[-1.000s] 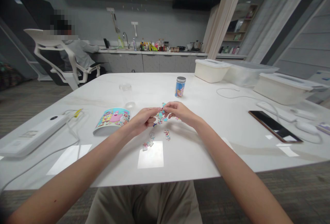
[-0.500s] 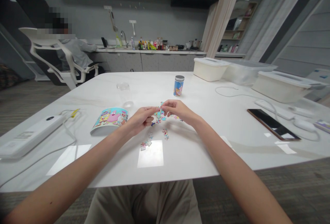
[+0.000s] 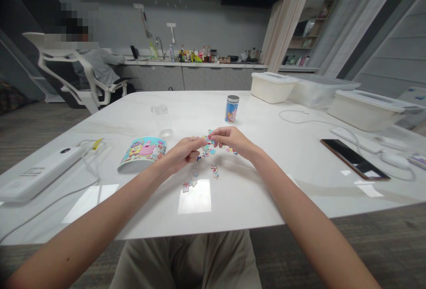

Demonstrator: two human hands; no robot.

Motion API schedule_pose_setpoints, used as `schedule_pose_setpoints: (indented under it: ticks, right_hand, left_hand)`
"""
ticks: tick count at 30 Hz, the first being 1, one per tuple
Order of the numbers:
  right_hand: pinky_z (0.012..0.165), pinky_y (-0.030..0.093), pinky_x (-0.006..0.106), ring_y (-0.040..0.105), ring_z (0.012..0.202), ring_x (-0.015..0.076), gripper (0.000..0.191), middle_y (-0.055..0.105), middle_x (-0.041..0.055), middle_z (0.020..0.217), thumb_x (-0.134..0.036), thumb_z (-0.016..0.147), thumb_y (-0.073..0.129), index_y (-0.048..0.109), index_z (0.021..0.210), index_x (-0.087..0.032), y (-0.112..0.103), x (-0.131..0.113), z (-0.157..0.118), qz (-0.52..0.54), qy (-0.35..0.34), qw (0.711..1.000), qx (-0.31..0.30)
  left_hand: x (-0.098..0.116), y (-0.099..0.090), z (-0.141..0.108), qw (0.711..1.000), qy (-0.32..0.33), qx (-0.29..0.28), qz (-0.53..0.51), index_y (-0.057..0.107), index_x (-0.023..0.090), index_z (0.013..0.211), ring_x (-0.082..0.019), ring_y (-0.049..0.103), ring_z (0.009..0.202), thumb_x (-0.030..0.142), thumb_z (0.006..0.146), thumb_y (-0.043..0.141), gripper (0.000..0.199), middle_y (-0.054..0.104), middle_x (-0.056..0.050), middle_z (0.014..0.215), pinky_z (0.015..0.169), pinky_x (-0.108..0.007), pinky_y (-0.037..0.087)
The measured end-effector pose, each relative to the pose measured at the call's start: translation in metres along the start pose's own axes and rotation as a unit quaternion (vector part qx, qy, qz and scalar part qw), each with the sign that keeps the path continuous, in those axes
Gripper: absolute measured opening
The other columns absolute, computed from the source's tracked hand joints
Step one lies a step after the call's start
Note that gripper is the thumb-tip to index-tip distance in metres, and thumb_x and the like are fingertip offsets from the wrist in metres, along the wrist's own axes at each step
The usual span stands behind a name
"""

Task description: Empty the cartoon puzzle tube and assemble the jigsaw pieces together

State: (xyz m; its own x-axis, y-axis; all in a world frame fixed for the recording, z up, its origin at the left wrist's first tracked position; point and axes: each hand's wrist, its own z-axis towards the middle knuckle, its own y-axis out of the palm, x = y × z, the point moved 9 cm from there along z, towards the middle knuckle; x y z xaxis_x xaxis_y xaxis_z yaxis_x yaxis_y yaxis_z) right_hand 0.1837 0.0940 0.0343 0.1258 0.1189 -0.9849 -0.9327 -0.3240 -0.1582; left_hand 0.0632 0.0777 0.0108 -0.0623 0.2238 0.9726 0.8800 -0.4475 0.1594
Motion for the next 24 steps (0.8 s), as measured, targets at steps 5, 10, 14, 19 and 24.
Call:
schedule_pose_setpoints:
  ticks: [5,10,14,19,24]
  right_hand:
    - [0.059,0.041,0.026,0.053,0.058,0.0097,0.033,0.067,0.0006,0.070,-0.044,0.065,0.080,0.071,0.082,-0.018,-0.0020,0.0037,0.0017,0.007,0.003,1.000,0.001]
    - [0.059,0.041,0.025,0.055,0.058,0.0089,0.035,0.067,0.0005,0.070,-0.046,0.064,0.082,0.070,0.079,-0.017,-0.0007,0.0027,0.0010,0.038,0.011,0.999,0.002]
    - [0.059,0.043,0.025,0.057,0.060,0.0097,0.033,0.067,0.0006,0.072,-0.045,0.064,0.082,0.069,0.078,-0.017,0.0028,-0.0007,-0.0012,0.063,0.014,0.998,-0.007]
    - [0.056,0.042,0.025,0.056,0.057,0.0096,0.032,0.066,0.0002,0.070,-0.038,0.063,0.083,0.069,0.082,-0.017,0.0017,-0.0008,-0.0017,0.051,0.012,0.999,-0.009]
    - [0.053,0.037,0.025,0.049,0.052,0.0075,0.030,0.064,-0.0017,0.066,-0.035,0.064,0.082,0.068,0.081,-0.016,-0.0046,-0.0018,-0.0007,0.024,-0.005,0.999,0.021]
  left_hand:
    - [-0.0016,0.0014,0.0009,1.000,-0.002,-0.012,0.011,0.045,0.019,0.067,-0.003,0.011,0.042,0.026,0.067,0.074,0.030,0.018,0.011,0.056,0.042,-0.025,0.004]
    - [-0.0024,0.0035,0.0011,1.000,0.001,-0.021,0.012,0.045,0.019,0.065,-0.003,0.011,0.042,0.028,0.065,0.076,0.032,0.019,0.011,0.056,0.042,-0.025,0.004]
    - [0.0011,0.0037,-0.0003,1.000,0.014,-0.013,0.000,0.048,0.018,0.068,-0.003,0.013,0.042,0.028,0.067,0.075,0.029,0.021,0.011,0.057,0.042,-0.024,0.005]
    - [0.0060,0.0046,-0.0039,1.000,0.017,-0.006,-0.009,0.047,0.018,0.065,-0.003,0.013,0.042,0.026,0.068,0.073,0.028,0.021,0.011,0.056,0.042,-0.024,0.006]
    - [0.0051,0.0051,-0.0039,0.999,0.005,-0.005,-0.039,0.038,0.021,0.064,-0.004,0.011,0.042,0.026,0.070,0.070,0.033,0.017,0.012,0.053,0.042,-0.024,0.005]
